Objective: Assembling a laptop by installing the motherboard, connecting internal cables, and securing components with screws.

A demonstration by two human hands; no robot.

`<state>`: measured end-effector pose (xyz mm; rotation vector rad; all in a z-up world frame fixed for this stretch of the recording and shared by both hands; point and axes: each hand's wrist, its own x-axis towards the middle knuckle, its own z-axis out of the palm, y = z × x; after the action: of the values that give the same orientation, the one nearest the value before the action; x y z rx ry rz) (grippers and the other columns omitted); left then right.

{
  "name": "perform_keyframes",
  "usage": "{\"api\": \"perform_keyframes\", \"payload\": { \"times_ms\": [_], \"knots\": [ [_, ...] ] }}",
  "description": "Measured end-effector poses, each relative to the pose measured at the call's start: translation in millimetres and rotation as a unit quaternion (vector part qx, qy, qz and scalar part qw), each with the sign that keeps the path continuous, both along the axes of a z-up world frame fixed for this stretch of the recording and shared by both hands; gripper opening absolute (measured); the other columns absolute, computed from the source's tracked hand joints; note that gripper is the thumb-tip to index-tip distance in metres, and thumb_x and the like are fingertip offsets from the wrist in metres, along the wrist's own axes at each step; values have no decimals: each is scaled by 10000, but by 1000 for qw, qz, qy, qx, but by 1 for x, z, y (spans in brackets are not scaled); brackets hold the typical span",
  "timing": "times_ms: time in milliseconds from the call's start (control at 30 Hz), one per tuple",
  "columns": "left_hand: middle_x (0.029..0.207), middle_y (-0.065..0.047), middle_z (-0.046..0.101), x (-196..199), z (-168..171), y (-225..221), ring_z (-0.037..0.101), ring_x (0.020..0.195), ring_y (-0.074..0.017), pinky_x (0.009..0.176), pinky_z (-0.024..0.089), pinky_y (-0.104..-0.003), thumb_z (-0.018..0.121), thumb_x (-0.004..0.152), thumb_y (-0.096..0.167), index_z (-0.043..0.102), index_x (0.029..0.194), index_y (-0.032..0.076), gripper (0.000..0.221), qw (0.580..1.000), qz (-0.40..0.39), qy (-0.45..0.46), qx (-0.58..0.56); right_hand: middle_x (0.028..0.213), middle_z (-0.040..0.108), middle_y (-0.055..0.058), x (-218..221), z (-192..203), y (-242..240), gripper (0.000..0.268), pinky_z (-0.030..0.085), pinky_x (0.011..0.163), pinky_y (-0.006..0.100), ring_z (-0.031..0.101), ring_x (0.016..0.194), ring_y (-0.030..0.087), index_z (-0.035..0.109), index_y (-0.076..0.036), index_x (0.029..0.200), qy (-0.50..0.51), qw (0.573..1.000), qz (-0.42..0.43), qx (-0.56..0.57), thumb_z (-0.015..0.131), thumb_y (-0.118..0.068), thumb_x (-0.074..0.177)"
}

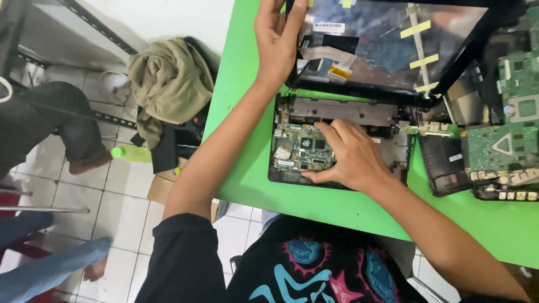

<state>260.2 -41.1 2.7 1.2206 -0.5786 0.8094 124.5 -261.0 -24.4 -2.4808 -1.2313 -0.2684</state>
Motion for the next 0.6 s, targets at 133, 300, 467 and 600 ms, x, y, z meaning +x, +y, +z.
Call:
{"api": "perform_keyframes", "payload": {
  "times_ms": [133, 300, 467, 600],
  "knots": [
    [1111, 41, 578, 3, 4, -10, 435, 764, -86, 674, 371, -280, 520, 1160, 228, 536, 1417, 245, 258, 999, 40, 8, 18, 1035, 535, 120, -1, 3, 1, 1024, 529, 804, 440, 566, 902, 289, 571, 35, 1330, -8, 1000, 3, 7, 837, -716, 686],
    [911, -9, 480, 20, -8, -11, 454, 686, -110, 586, 433, -255, 479, 1139, 231, 511, 1312, 199, 179, 997, -9, 75, -11, 1047, 552, 107, 0, 2, 0, 1011, 530, 795, 424, 577, 896, 272, 564, 1, 1333, 16, 1000, -3, 6, 857, -701, 668],
    [1496, -126, 484, 31, -19, -5, 422, 1449, -249, 1258, 313, -412, 428, 1125, 406, 382, 1464, 94, 463, 974, 19, 193, 115, 1061, 558, 102, 0, 1, 0, 1019, 519, 842, 430, 577, 915, 272, 565, -14, 1349, 18, 1000, -8, -2, 849, -714, 664],
    [1267, -90, 476, 32, -34, 9, 442, 1274, -221, 1132, 343, -381, 408, 1065, 490, 427, 1348, 78, 501, 940, 44, 264, 214, 1081, 555, 108, -3, 3, 0, 1018, 517, 845, 442, 577, 943, 283, 560, -12, 1356, 8, 1000, -13, -14, 821, -735, 689]
  ]
}}
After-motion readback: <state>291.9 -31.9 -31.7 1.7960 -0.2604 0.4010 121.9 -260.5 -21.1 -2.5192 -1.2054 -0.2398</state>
